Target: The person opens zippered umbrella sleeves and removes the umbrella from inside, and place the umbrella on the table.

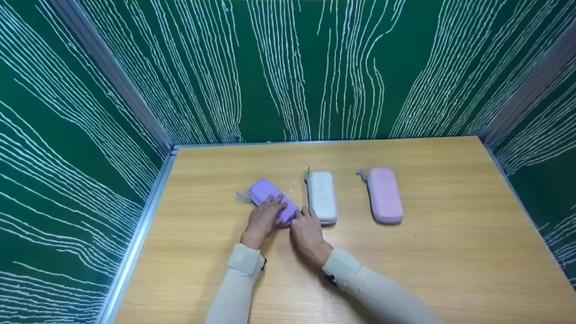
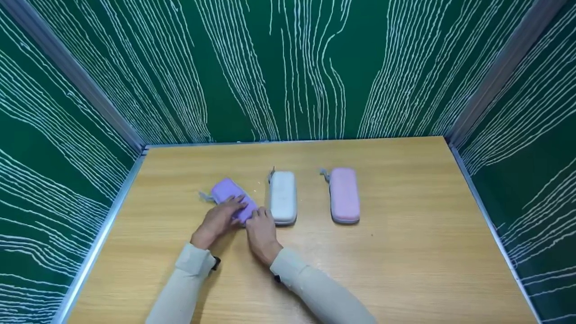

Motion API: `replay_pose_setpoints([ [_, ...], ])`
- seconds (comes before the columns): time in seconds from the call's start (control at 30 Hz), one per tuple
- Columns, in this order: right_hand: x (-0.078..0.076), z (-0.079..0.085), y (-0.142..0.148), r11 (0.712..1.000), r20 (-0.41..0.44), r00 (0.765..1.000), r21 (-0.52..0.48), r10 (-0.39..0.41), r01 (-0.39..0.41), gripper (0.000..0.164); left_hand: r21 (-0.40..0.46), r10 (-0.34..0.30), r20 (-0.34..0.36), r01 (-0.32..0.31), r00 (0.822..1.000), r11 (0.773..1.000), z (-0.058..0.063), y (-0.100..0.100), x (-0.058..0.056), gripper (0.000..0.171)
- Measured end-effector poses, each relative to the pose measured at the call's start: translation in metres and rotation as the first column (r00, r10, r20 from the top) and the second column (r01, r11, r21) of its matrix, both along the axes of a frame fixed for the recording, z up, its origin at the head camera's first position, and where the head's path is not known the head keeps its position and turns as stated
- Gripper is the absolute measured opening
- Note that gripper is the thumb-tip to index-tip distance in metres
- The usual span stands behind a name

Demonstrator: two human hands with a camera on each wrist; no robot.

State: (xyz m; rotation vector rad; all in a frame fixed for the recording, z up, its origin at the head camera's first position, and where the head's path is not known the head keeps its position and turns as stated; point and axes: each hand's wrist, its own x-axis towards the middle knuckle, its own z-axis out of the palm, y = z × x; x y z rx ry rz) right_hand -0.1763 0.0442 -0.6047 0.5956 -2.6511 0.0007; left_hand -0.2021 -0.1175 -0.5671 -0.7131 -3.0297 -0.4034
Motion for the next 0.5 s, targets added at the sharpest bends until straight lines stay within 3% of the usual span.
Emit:
replay_pose_setpoints([
  [0.3, 0.001, 0.001, 0.000, 1.000, 0.009, 1.000, 0.014, 0.008, -0.008, 0.008, -0.051, 0.089, -0.092, -0.094, 0.992, 0.994, -0.007, 0.009, 0.006, 0.043],
  [0.5, 0.001, -0.003, 0.001, 1.000, -0.035, 0.999, -0.015, 0.016, -0.016, 0.010, -0.091, 0.109, -0.178, -0.127, 0.978, 0.988, -0.012, 0.014, 0.009, 0.043],
])
